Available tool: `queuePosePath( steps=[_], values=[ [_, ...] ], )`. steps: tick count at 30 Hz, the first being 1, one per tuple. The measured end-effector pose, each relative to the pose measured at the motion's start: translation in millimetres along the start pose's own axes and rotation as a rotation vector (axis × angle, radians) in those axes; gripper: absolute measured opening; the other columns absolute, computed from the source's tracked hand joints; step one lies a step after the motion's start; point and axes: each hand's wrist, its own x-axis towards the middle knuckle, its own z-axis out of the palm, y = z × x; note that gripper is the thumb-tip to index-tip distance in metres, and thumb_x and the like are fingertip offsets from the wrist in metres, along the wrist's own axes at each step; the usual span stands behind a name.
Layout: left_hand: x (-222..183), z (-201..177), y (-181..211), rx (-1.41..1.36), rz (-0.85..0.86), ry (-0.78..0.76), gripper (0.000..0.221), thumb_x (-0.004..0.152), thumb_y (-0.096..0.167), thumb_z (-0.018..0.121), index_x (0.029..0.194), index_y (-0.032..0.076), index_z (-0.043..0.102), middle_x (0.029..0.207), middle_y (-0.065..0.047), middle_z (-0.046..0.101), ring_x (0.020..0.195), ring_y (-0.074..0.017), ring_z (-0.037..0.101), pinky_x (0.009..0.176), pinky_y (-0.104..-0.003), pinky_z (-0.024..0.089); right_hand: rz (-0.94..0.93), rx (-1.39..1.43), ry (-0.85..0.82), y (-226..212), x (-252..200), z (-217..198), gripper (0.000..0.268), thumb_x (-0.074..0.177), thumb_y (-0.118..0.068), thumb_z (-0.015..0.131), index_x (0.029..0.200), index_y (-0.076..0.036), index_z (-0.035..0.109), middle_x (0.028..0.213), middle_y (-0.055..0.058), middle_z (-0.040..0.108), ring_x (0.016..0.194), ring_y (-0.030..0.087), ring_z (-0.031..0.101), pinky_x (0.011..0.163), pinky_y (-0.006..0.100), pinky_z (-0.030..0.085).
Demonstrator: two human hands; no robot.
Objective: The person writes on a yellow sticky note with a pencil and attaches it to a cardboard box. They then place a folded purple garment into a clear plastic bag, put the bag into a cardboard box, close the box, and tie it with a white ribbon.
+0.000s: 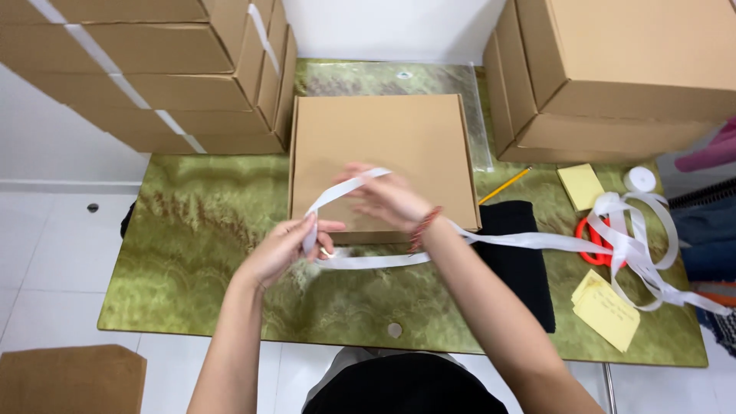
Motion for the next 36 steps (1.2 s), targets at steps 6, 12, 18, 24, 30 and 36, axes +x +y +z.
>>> queuePosePath(
  steps=[6, 12, 18, 24, 30, 36],
  values=[
    [-12, -67, -20, -0.211, 0.085, 0.058, 0.062, 0.114, 0.041, 0.046, 0.113, -0.014, 0.075, 0.059, -0.024, 0.067, 0.023, -0.0021, 0.029, 0.027, -0.015, 0.025, 0.115, 0.459, 0.375, 5, 1, -151, 0.015, 0.102, -0.029, 0.076, 0.098, -0.018, 0.069, 0.084, -0.019, 0.062, 0.054, -0.001, 0.036, 0.047, 0.016, 0.02],
    [-48, -115, 36, 0.124, -0.029, 0.177, 0.051, 0.112, 0.033, 0.054, 0.102, -0.008, 0.082, 0.051, -0.018, 0.067, 0.025, -0.0092, 0.032, 0.03, -0.023, 0.027, -0.079, 0.661, 0.572, -55, -1, -212, 0.014, 0.092, -0.017, 0.089, 0.094, -0.008, 0.079, 0.105, 0.011, 0.083, 0.096, 0.019, 0.083, 0.079, 0.02, 0.069],
    [-56, -159, 116, 0.467, -0.256, 0.179, 0.037, 0.101, 0.028, 0.071, 0.1, -0.004, 0.089, 0.057, -0.012, 0.062, 0.046, -0.012, 0.034, 0.047, -0.029, 0.027, -0.132, 0.584, 0.71, -94, -27, -229, 0.021, 0.094, -0.013, 0.082, 0.113, -0.007, 0.074, 0.109, 0.007, 0.084, 0.088, 0.006, 0.081, 0.072, 0.012, 0.069],
    [-40, -185, 149, 0.708, -0.355, 0.596, 0.038, 0.096, 0.042, 0.082, 0.086, 0.005, 0.083, 0.074, -0.004, 0.063, 0.069, -0.0144, 0.049, 0.06, -0.032, 0.034, -0.126, 0.74, 0.87, -72, -49, -268, 0.025, 0.089, -0.004, 0.083, 0.11, -0.001, 0.07, 0.128, 0.016, 0.08, 0.115, 0.018, 0.082, 0.092, 0.017, 0.072],
    [58, -297, -1, 1.064, -0.195, 0.727, 0.035, 0.091, 0.061, 0.081, 0.115, 0.034, 0.085, 0.106, -0.003, 0.082, 0.093, -0.0337, 0.077, 0.075, -0.047, 0.056, -0.156, 0.576, 0.795, -28, -54, -313, 0.048, 0.093, -0.012, 0.09, 0.123, -0.002, 0.055, 0.14, 0.013, 0.068, 0.127, 0.029, 0.073, 0.11, 0.038, 0.069],
    [108, -209, -81, 1.208, 0.168, 0.855, 0.055, 0.103, 0.044, 0.07, 0.145, 0.008, 0.067, 0.136, -0.032, 0.061, 0.131, -0.0532, 0.059, 0.108, -0.06, 0.047, -0.004, 0.283, 0.97, -6, -75, -296, 0.101, 0.106, -0.019, 0.074, 0.164, 0.01, -0.003, 0.167, 0.037, 0.004, 0.134, 0.047, 0.062, 0.108, 0.048, 0.066]
  ],
)
